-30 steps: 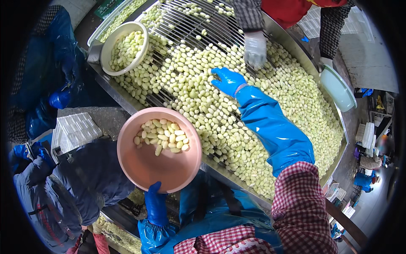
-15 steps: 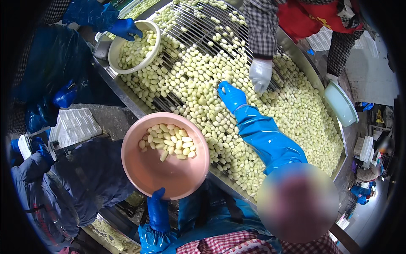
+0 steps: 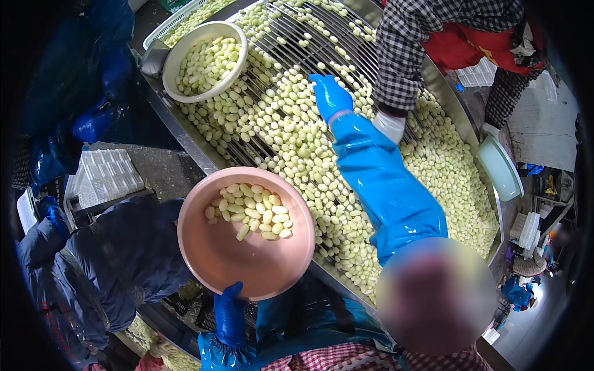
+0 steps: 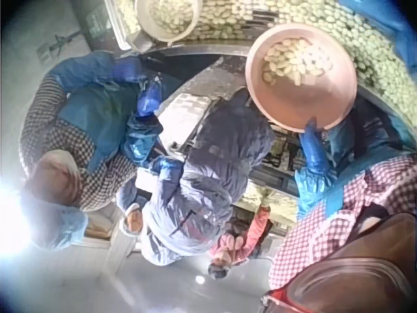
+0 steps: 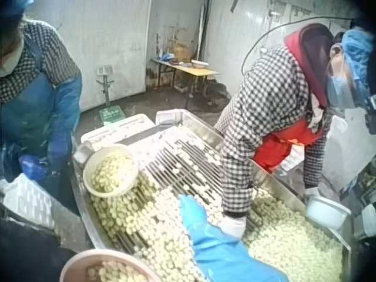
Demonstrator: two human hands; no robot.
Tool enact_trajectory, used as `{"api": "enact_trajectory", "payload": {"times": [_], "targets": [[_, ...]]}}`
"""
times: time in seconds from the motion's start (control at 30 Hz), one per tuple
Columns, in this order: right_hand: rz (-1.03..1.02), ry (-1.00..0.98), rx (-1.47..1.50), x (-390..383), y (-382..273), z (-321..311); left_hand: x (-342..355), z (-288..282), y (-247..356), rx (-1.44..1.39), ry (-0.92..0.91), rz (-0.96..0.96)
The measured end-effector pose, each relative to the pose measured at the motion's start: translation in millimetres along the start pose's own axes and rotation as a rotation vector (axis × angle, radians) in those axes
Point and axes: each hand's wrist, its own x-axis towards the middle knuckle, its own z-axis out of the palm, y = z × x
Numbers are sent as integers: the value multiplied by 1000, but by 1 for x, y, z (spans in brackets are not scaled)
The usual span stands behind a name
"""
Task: The person sorts peeled garlic cloves from a conveyor belt into a pink bowl using gloved hands. The person repeatedly picks individual cloves and places them into the bowl while other workers perform similar tasks nearby.
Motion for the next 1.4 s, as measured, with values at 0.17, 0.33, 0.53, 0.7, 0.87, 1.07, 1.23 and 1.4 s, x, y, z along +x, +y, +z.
{"api": "enact_trajectory", "payload": {"times": [0.17, 0.33, 0.53, 0.7, 0.87, 1.07, 1.23, 1.4], "targets": [[222, -334, -405, 43, 14, 35, 3, -2, -2, -21, -20, -4], [148, -475, -461, 34, 3, 5, 4, -4, -3, 17, 9, -20], [137, -472, -408, 47, 3, 18, 1, 2, 5, 13, 13, -4], [346, -453, -369, 62, 18, 40, 4, 4, 9, -9, -34, -15], [389, -441, -352, 55, 7, 37, -6, 3, 21, 50, -49, -41], [414, -300, -60, -20, 38, -24, 1, -13, 12, 70, -61, -17], [577, -68, 1272, -128, -66, -106, 3, -22, 11, 92, -129, 54], [17, -158, 932, -217, -147, -111, 24, -26, 5, 20, -297, 11]]}}
